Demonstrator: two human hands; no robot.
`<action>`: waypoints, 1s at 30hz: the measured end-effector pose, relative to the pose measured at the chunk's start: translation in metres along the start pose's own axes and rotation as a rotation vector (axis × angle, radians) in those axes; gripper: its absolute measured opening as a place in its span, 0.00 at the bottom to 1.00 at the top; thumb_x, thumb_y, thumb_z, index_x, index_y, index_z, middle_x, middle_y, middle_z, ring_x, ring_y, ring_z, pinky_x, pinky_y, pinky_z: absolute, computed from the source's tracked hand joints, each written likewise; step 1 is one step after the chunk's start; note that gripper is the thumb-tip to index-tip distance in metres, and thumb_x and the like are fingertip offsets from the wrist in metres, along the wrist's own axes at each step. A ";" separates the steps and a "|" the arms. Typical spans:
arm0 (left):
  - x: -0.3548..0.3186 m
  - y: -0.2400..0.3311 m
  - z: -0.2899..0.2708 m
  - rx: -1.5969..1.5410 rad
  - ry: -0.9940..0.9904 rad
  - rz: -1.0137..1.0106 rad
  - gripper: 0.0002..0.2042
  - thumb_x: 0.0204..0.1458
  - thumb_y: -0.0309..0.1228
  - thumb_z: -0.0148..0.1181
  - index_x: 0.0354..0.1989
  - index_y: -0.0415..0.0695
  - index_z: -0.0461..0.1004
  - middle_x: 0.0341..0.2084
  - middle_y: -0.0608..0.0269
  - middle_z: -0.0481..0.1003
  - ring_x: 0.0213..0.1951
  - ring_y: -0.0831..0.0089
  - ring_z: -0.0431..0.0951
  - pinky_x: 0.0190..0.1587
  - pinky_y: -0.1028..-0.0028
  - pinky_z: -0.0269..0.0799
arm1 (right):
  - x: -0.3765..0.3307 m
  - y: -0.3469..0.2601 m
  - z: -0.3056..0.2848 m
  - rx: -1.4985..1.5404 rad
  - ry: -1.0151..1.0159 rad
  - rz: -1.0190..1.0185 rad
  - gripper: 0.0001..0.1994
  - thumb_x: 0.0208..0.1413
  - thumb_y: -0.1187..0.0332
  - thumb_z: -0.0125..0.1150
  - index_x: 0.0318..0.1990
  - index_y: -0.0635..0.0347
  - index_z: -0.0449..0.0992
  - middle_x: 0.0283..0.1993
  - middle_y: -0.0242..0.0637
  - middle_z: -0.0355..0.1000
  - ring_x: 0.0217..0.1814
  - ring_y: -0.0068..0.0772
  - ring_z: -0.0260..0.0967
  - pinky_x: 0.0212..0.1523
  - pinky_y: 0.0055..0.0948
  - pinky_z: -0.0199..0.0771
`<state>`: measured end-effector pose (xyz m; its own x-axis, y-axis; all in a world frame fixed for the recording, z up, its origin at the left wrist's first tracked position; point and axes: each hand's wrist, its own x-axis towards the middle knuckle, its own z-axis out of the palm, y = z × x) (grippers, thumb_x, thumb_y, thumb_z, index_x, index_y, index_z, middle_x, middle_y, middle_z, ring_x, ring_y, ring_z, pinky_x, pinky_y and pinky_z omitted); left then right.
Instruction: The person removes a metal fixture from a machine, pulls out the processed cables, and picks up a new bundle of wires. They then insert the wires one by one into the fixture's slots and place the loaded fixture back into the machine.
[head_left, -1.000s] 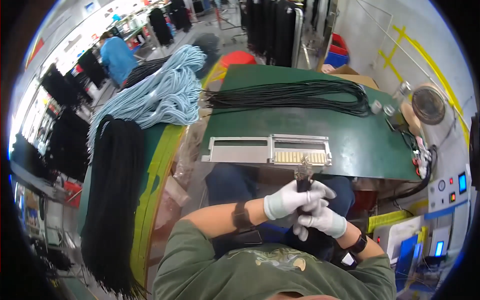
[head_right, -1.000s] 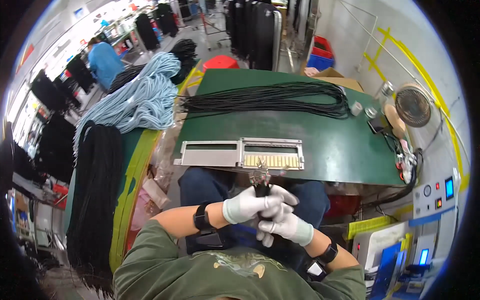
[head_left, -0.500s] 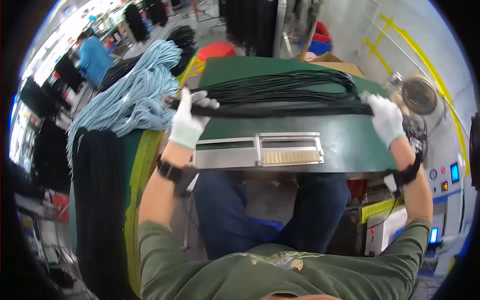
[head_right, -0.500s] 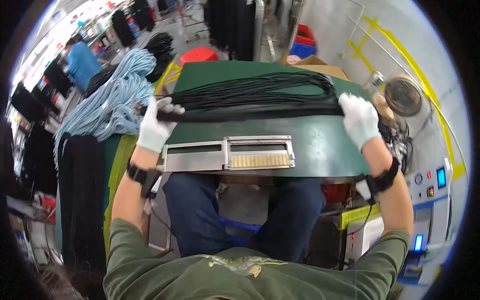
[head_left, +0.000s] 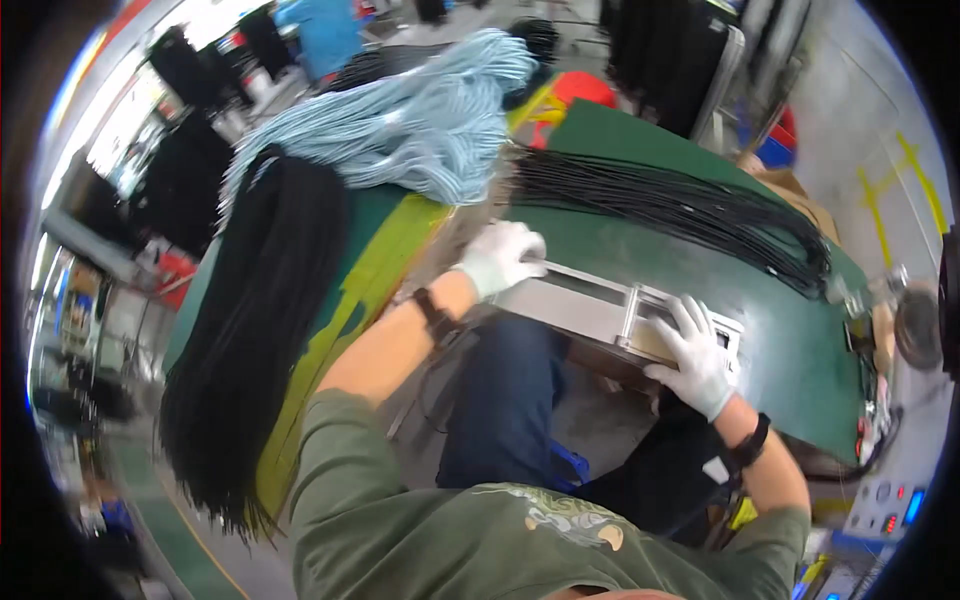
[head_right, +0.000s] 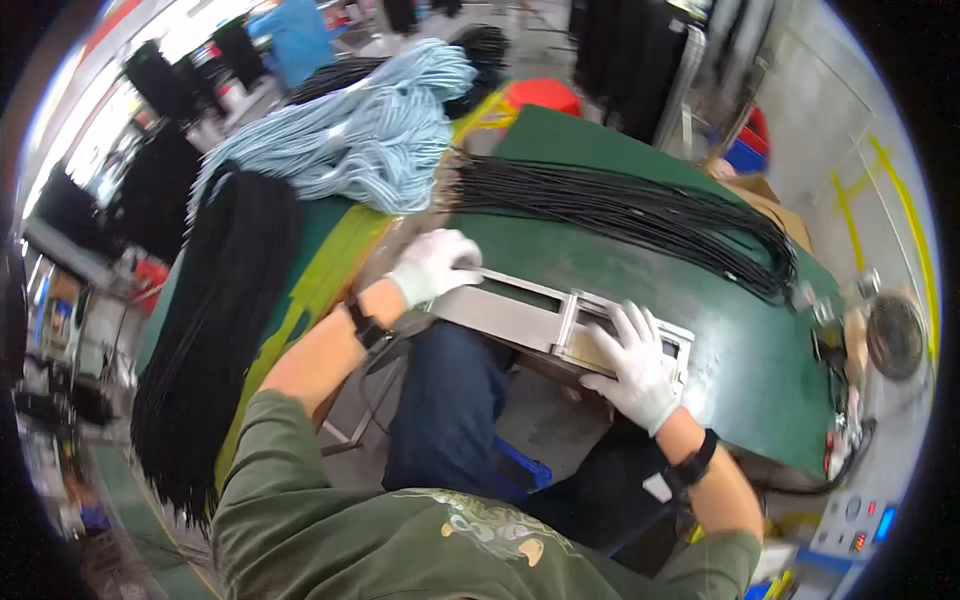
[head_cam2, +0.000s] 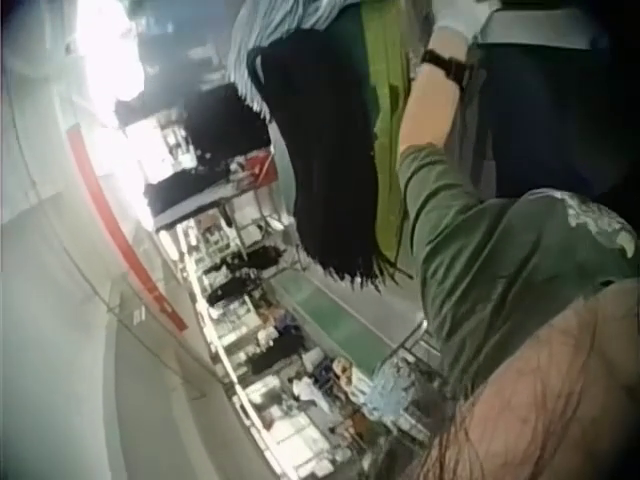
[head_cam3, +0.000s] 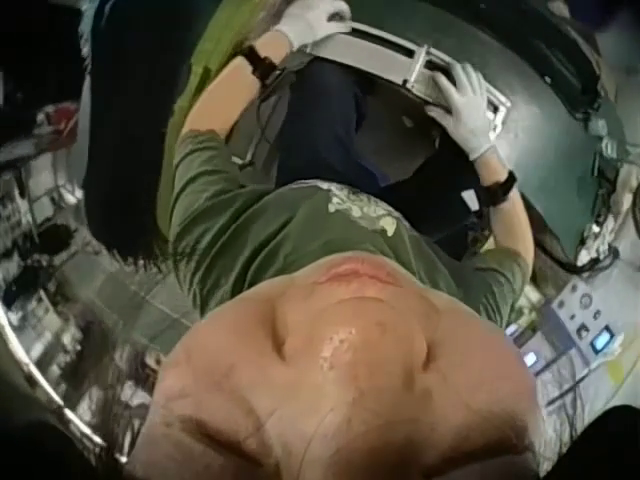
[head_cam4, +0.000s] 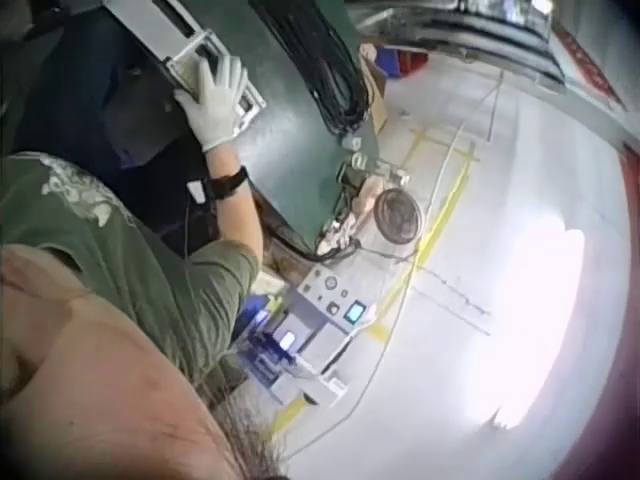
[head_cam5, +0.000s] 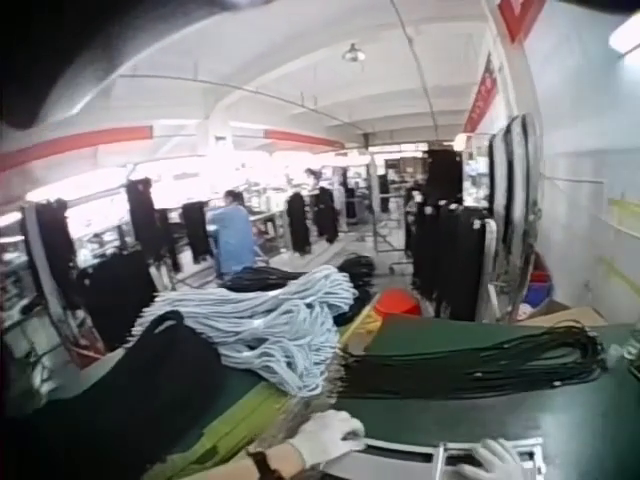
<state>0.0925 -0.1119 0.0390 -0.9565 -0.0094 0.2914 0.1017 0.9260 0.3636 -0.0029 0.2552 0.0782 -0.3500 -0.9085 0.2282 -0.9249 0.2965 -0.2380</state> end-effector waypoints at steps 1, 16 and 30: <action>0.010 0.014 -0.004 0.022 -0.111 -0.020 0.11 0.47 0.41 0.68 0.32 0.47 0.80 0.30 0.58 0.77 0.37 0.56 0.79 0.41 0.59 0.74 | -0.010 0.004 0.009 -0.036 0.032 0.040 0.34 0.37 0.61 0.75 0.56 0.60 0.74 0.67 0.54 0.62 0.71 0.65 0.54 0.71 0.57 0.53; -0.119 -0.011 -0.156 0.257 0.515 -0.509 0.16 0.43 0.47 0.70 0.29 0.47 0.83 0.30 0.55 0.79 0.41 0.56 0.79 0.45 0.59 0.74 | 0.004 0.070 0.040 0.137 0.233 -0.100 0.34 0.56 0.38 0.58 0.54 0.62 0.76 0.64 0.50 0.68 0.70 0.57 0.60 0.71 0.52 0.54; -0.098 -0.189 -0.216 0.350 0.785 -0.946 0.22 0.48 0.51 0.68 0.43 0.47 0.81 0.42 0.54 0.81 0.43 0.55 0.79 0.50 0.61 0.72 | 0.006 0.066 0.045 0.124 0.230 -0.019 0.30 0.60 0.44 0.58 0.52 0.66 0.78 0.62 0.51 0.71 0.69 0.55 0.61 0.72 0.49 0.55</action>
<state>0.2259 -0.3677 0.1330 -0.1869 -0.8249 0.5334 -0.7188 0.4850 0.4981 -0.0594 0.2564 0.0213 -0.3699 -0.8188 0.4390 -0.9116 0.2286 -0.3418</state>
